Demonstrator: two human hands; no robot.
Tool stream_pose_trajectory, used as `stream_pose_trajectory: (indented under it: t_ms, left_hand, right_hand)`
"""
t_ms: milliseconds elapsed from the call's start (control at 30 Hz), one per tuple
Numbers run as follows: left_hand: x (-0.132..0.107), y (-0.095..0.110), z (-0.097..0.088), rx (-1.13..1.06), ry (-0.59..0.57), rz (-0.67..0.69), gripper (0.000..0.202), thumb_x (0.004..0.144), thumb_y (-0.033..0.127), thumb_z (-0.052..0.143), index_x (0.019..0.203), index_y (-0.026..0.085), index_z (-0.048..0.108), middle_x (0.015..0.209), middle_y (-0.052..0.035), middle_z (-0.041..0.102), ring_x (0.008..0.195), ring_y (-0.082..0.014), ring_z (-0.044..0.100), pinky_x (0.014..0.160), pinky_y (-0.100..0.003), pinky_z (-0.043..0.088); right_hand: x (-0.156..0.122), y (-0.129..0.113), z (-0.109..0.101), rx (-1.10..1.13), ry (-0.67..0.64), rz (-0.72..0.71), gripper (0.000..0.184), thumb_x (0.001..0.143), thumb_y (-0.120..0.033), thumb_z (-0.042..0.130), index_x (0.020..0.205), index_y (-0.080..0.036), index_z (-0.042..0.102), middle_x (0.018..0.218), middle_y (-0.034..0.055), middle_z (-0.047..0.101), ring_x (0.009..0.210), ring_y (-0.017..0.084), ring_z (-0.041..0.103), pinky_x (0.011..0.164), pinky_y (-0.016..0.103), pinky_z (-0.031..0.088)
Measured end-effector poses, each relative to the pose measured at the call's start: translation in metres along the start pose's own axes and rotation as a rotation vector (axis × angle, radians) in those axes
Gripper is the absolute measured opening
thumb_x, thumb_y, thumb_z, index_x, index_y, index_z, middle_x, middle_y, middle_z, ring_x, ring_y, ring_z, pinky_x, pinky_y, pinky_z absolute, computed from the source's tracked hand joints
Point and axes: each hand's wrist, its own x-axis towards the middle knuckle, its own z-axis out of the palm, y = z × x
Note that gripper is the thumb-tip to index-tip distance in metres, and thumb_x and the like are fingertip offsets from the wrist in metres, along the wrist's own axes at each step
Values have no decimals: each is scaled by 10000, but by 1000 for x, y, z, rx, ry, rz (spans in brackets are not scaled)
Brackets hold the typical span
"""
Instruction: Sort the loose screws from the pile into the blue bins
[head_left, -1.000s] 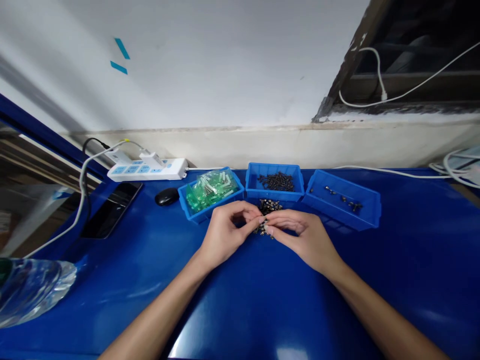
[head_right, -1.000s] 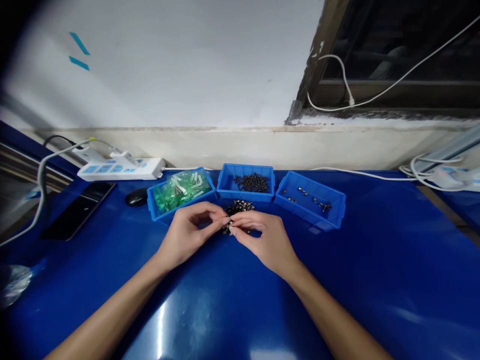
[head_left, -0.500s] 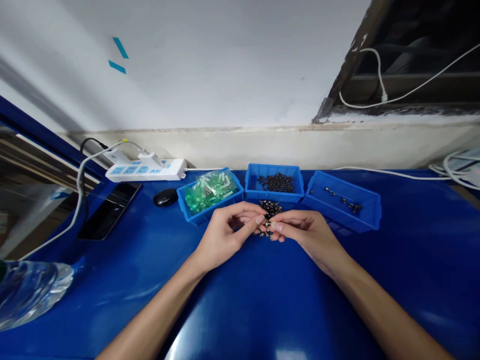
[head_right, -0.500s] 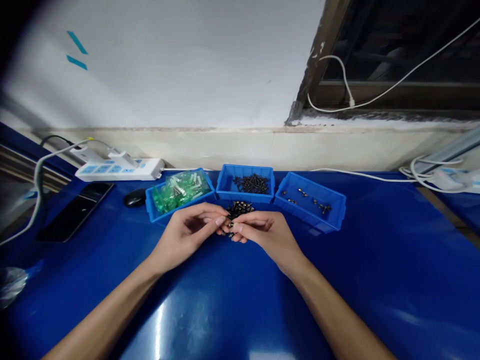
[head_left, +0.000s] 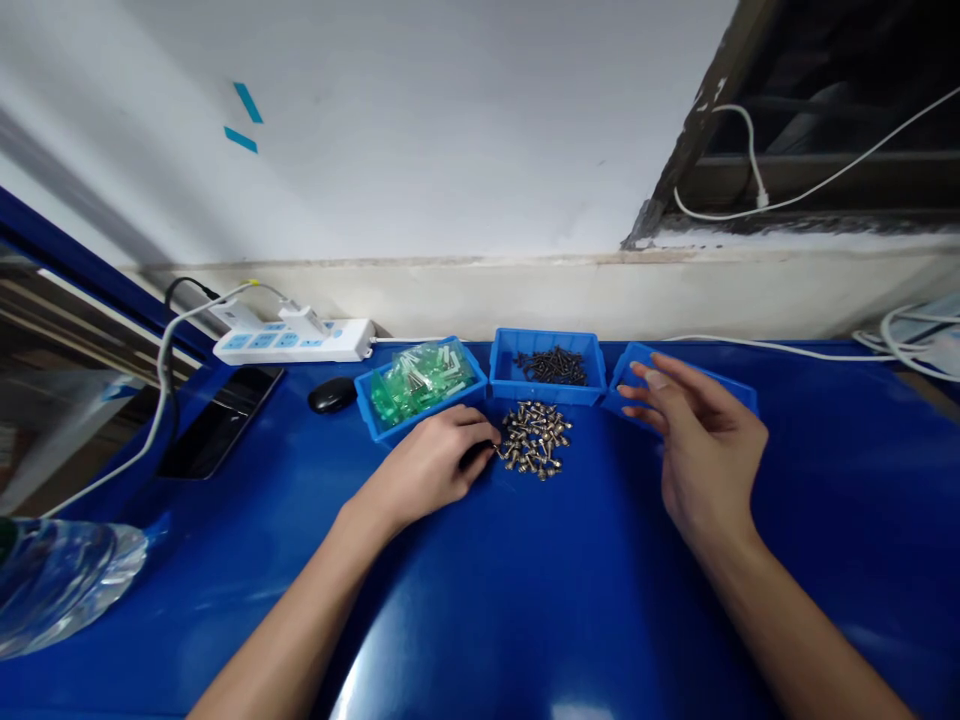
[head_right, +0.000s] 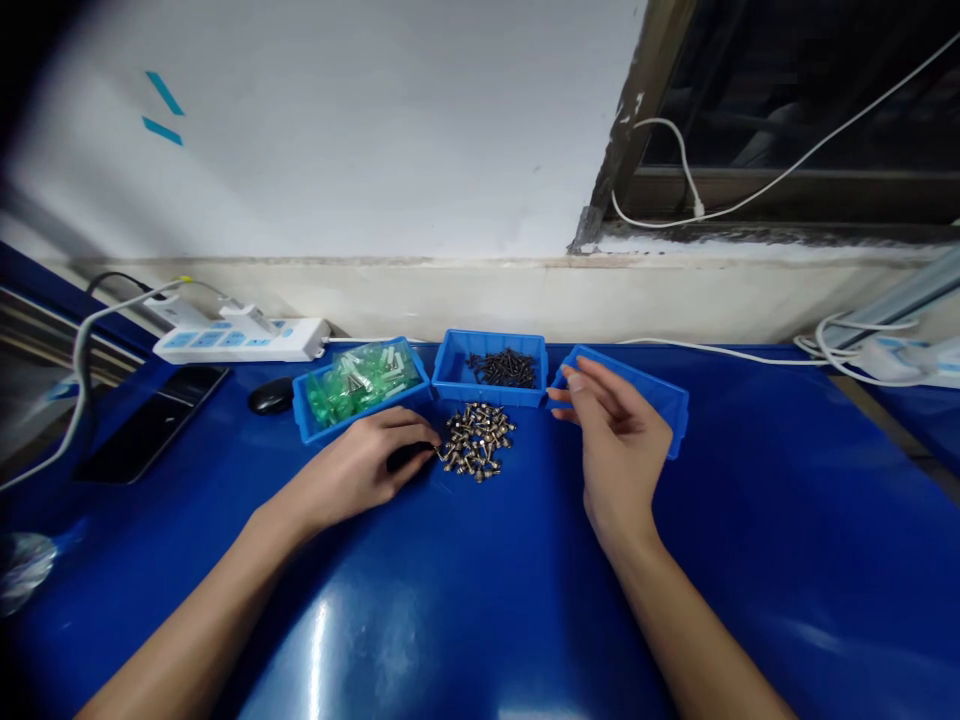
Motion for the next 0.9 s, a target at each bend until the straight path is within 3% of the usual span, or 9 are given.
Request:
stream_pose_trajectory:
  t_ms: [100, 200, 600, 767, 900]
  left_hand:
    - [-1, 1, -4, -21, -29, 6, 245, 937, 99, 575, 1124, 149, 725, 1082, -113, 733, 956, -236, 713, 862, -366, 596]
    - [0, 0, -5, -26, -56, 28, 205, 925, 78, 578, 1039, 147, 734, 1006, -96, 734, 900, -220, 710, 816, -337, 588]
    - [1, -6, -3, -98, 27, -50, 145, 878, 80, 588, 928, 161, 699, 818, -37, 719, 683, -148, 657, 654, -248, 516]
    - [5, 7, 0, -367, 183, -185, 43, 871, 157, 666, 879, 155, 708, 785, -25, 739, 675, -136, 667, 650, -236, 529]
    - [11, 21, 7, -714, 329, -326, 142, 825, 267, 776, 866, 137, 734, 796, -52, 757, 712, -153, 702, 685, -251, 580]
  right_hand:
    - [-4, 1, 1, -39, -114, -31, 190, 771, -314, 836, 937, -230, 801, 871, 33, 816, 634, 171, 745, 563, 301, 617]
    - [-9, 5, 2, -62, -214, -52, 165, 805, -336, 807, 924, -223, 795, 848, 41, 808, 604, 167, 726, 554, 309, 604]
    - [-20, 16, 6, -181, -463, -12, 196, 815, -398, 761, 843, -206, 785, 748, 48, 784, 554, 175, 704, 547, 311, 605]
    - [-23, 19, 7, -250, -607, -21, 169, 813, -343, 740, 888, -202, 798, 778, 58, 801, 655, 214, 761, 616, 317, 629]
    - [-25, 20, 5, -323, -770, -34, 176, 818, -300, 736, 959, -226, 811, 906, 62, 828, 799, 240, 793, 780, 372, 655]
